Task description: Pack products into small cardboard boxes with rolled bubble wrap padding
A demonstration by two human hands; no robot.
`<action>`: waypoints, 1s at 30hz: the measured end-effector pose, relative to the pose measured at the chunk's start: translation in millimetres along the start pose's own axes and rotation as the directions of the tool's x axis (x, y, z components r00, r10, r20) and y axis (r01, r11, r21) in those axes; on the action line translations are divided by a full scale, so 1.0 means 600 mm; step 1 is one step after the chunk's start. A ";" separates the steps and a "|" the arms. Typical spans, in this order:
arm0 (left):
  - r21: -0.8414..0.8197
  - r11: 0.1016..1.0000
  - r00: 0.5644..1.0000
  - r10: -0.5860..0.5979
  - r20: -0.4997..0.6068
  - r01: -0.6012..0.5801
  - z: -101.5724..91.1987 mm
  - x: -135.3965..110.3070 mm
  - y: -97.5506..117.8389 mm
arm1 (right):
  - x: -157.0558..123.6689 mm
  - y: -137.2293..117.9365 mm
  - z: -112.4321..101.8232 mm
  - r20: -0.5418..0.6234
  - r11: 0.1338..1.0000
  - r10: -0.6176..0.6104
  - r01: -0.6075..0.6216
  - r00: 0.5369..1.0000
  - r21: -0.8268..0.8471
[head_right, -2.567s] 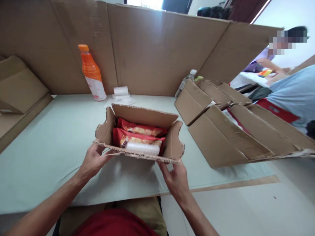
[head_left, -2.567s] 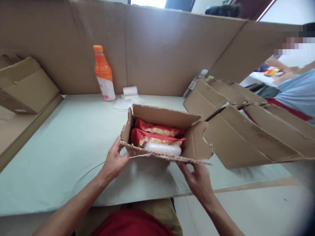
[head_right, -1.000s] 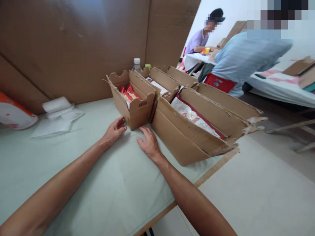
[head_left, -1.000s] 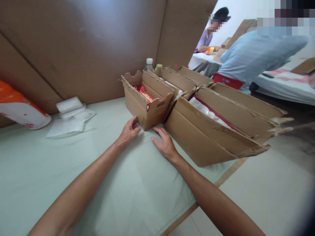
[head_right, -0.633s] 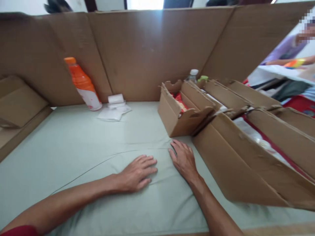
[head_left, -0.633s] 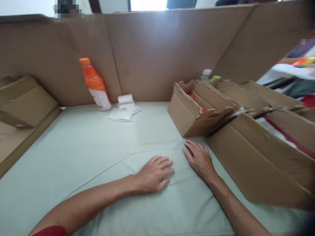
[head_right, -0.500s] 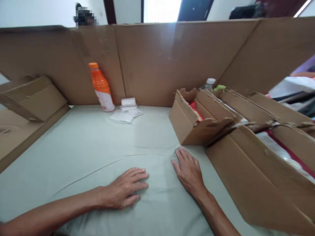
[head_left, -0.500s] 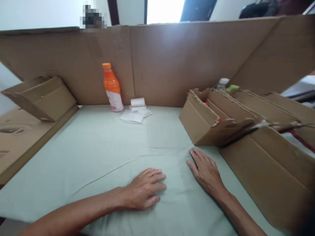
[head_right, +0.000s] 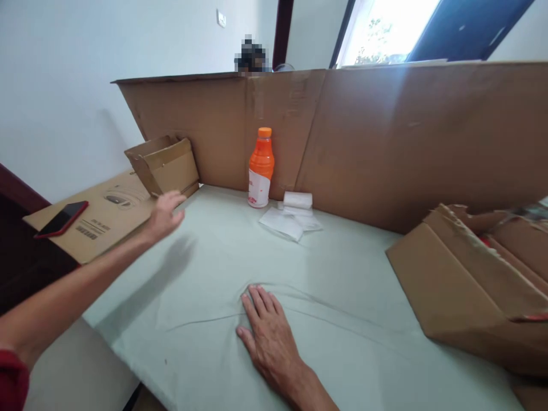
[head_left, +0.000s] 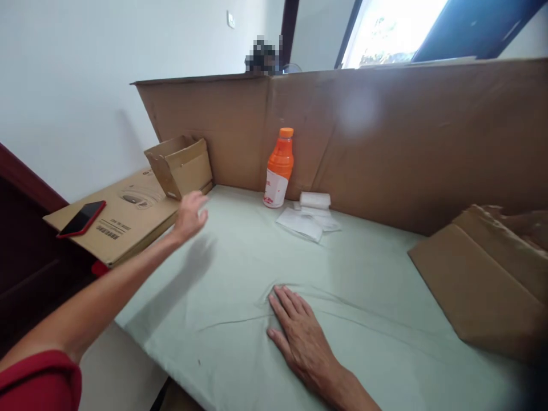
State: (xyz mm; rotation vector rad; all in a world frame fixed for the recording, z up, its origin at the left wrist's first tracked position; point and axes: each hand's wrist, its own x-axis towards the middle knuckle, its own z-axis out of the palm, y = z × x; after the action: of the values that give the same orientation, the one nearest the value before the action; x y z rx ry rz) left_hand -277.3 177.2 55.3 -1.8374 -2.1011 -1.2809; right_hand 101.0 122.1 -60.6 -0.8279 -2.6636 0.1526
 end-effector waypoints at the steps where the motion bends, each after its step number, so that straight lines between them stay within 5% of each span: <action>1: 0.044 0.999 0.997 -0.025 -0.073 0.028 -0.024 0.046 -0.017 | 0.016 -0.006 0.003 0.011 1.000 -0.014 0.014 1.000 0.005; 6: 0.209 0.971 0.980 -0.079 -0.185 0.118 -0.104 0.204 -0.066 | 0.043 -0.006 0.004 0.021 0.997 -0.048 0.046 0.999 0.065; 9: 0.270 0.947 0.981 -0.138 -0.139 0.172 -0.103 0.239 -0.076 | 0.041 -0.003 0.000 0.014 0.995 -0.030 0.028 0.999 0.101; 12: 0.292 0.941 0.984 -0.149 -0.094 0.171 -0.091 0.232 -0.069 | 0.037 -0.003 -0.001 -0.007 0.994 -0.011 0.012 1.000 0.107; 16: 0.269 0.959 0.996 -0.087 -0.033 0.093 -0.101 0.155 -0.038 | 0.031 0.003 0.008 -0.137 0.989 0.102 -0.087 0.985 0.116; 21: 0.082 0.995 0.998 0.056 0.042 -0.060 -0.150 -0.020 0.018 | 0.024 0.010 0.016 -0.313 0.960 0.256 -0.204 0.915 0.191; 26: -0.102 0.948 0.943 0.313 0.115 -0.302 -0.203 -0.190 0.080 | 0.026 0.017 0.006 -0.324 0.866 0.430 -0.283 0.843 0.411; 30: 0.007 0.973 0.973 0.230 -0.022 -0.230 -0.238 -0.274 0.089 | 0.024 0.012 -0.006 -0.262 0.759 0.514 -0.290 0.817 0.583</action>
State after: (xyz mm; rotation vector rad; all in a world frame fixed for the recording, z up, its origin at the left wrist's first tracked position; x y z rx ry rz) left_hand -249.7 -42.9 86.4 -1.9843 -1.8123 -1.2322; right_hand 95.0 136.3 -54.5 -1.0979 -1.8651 0.6989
